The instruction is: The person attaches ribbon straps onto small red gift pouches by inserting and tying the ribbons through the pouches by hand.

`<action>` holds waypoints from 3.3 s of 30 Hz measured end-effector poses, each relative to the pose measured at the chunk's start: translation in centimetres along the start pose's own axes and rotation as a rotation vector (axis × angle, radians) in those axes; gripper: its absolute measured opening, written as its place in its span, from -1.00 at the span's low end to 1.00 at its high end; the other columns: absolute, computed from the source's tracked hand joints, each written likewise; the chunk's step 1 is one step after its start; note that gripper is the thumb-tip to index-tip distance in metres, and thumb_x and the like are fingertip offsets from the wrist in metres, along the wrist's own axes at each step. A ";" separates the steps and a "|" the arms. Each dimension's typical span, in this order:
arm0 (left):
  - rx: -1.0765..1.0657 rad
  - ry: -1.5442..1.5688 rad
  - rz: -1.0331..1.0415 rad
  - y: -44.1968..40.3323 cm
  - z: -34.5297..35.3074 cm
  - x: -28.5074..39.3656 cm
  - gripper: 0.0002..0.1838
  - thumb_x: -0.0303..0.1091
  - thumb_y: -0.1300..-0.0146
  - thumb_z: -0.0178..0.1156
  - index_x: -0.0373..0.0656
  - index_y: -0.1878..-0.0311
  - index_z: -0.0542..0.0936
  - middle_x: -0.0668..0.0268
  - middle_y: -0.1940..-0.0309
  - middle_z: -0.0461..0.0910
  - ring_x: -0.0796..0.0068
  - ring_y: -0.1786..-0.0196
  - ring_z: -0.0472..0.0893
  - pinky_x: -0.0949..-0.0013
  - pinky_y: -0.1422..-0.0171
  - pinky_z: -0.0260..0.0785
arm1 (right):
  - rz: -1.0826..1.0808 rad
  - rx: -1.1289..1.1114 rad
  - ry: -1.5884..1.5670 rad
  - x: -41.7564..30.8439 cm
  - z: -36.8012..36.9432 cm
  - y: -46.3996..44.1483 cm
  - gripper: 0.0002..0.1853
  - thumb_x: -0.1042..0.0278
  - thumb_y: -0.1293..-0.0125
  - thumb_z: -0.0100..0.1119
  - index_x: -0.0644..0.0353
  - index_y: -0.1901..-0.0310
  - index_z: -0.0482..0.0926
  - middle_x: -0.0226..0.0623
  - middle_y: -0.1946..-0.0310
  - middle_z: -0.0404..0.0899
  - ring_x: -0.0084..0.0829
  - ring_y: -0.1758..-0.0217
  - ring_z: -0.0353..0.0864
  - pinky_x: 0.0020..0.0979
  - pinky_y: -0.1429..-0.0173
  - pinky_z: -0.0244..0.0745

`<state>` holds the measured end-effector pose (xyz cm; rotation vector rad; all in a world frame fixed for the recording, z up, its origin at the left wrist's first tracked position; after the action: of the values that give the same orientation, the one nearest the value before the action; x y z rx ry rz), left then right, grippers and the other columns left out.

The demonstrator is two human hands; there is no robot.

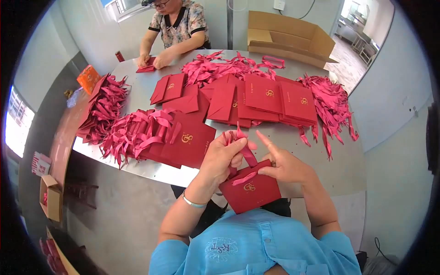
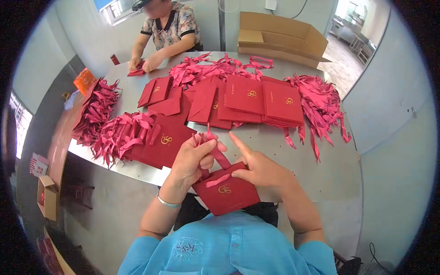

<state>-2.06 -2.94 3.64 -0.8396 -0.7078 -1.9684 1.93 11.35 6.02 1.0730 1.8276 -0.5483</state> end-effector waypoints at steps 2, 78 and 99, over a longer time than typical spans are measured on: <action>-0.025 0.042 0.052 0.3 0.1 0.4 -0.89 -0.40 -0.43 0.10 -0.16 0.05 0.48 0.20 0.27 0.67 0.71 0.64 0.29 0.59 0.58 0.11 | -0.005 -0.020 -0.076 0.1 -0.3 -0.3 0.05 0.56 -0.22 0.26 0.02 -0.56 -0.29 -0.28 0.38 0.62 -0.54 0.35 0.53 -0.49 0.15 0.44; 0.267 -1.588 0.752 1.3 -0.7 -4.7 -0.66 -0.50 -0.12 0.23 -0.32 -0.01 0.54 -0.02 -0.01 0.50 0.00 -0.09 0.50 0.09 -0.23 0.33 | -0.518 0.552 0.449 5.4 0.7 -2.4 -0.86 0.54 -0.04 0.38 0.23 0.38 0.59 -0.26 0.38 0.55 -0.25 0.29 0.54 -0.28 0.21 0.47; 0.136 -1.679 0.919 2.2 0.8 -4.6 -0.77 -0.55 -0.03 0.27 -0.26 0.18 0.61 0.13 0.10 0.57 0.12 0.03 0.56 0.15 -0.10 0.39 | -0.232 0.464 0.431 6.4 -5.0 1.9 -0.85 0.54 -0.14 0.29 0.15 0.24 0.70 -0.30 0.36 0.57 -0.34 0.25 0.58 -0.36 0.16 0.46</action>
<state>1.97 -1.11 0.93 -2.1647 -0.9848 -0.0685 -0.14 18.81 2.92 1.3732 2.2853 -0.9735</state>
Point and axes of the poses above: each hand's wrist, its own y-axis away from the middle knuckle, its own z-axis out of the palm, x = y × z, the point moved 7 cm from there along -y, towards the middle knuckle
